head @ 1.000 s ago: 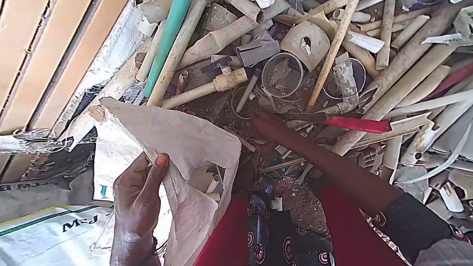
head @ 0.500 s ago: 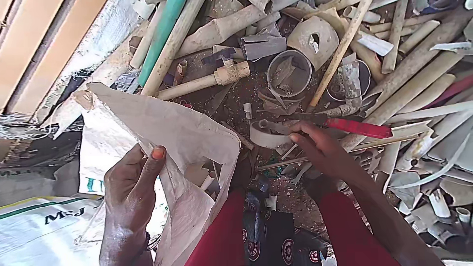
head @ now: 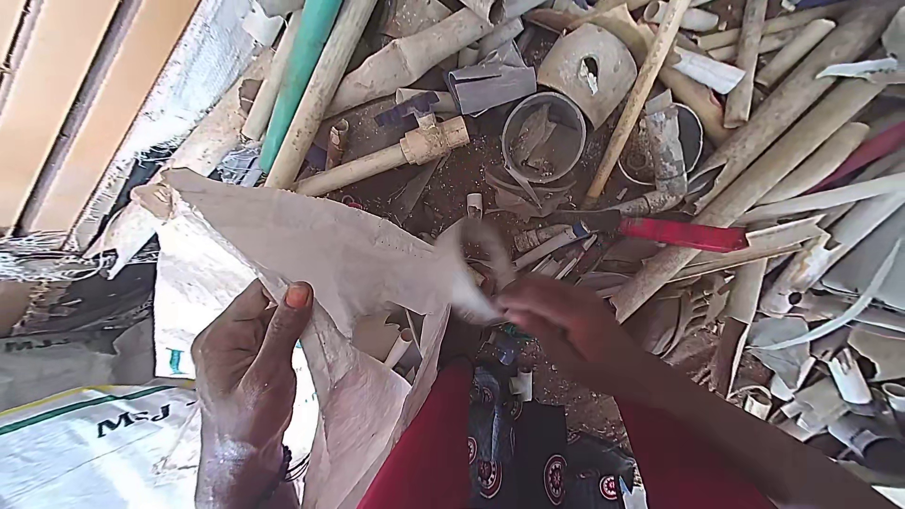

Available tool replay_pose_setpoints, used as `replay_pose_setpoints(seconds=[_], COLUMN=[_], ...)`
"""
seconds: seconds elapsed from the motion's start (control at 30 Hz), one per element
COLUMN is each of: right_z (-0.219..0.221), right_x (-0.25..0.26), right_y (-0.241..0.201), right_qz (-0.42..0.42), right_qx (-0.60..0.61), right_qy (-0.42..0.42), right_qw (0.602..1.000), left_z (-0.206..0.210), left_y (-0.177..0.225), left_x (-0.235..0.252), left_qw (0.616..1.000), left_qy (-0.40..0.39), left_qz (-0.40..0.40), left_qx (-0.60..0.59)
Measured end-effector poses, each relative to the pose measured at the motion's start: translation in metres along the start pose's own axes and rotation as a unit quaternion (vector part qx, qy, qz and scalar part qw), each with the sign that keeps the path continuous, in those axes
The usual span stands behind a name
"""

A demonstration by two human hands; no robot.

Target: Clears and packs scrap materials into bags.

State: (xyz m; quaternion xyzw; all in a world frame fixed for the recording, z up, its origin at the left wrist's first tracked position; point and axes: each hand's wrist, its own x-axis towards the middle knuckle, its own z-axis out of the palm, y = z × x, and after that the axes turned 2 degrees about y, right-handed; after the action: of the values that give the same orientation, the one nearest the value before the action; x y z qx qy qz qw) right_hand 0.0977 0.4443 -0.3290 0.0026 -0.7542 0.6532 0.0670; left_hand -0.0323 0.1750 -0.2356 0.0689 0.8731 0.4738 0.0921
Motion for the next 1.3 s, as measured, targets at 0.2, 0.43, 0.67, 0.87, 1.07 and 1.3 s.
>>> replay_pose_setpoints(seconds=[0.2, 0.43, 0.67, 0.87, 1.07, 1.3], right_z=[0.028, 0.046, 0.023, 0.044, 0.067, 0.094], right_x=[0.074, 0.095, 0.049, 0.059, 0.060, 0.055], right_y=[0.049, 0.131, 0.093, 0.014, -0.001, 0.013], right_qz=[0.067, 0.118, 0.089, 0.078, 0.025, 0.115], right_qx=[-0.163, -0.350, -0.238, -0.013, -0.001, -0.113], right_qy=[-0.143, -0.226, 0.078, 0.053, -0.154, -0.396], right_qw=[0.974, 0.902, 0.964, 0.995, 0.988, 0.904], left_z=[-0.005, -0.005, -0.012, -0.025, -0.029, -0.007], left_y=[0.000, 0.003, -0.004, -0.006, -0.011, -0.002], left_x=[-0.004, -0.002, -0.001, -0.005, -0.009, -0.002], left_qw=[1.000, 1.000, 1.000, 0.996, 0.995, 0.996], left_qy=[0.003, 0.003, -0.016, -0.071, -0.075, -0.076], left_qz=[0.006, -0.001, 0.006, 0.031, 0.054, 0.035], left_qx=[-0.005, -0.018, -0.026, -0.055, -0.036, -0.024])
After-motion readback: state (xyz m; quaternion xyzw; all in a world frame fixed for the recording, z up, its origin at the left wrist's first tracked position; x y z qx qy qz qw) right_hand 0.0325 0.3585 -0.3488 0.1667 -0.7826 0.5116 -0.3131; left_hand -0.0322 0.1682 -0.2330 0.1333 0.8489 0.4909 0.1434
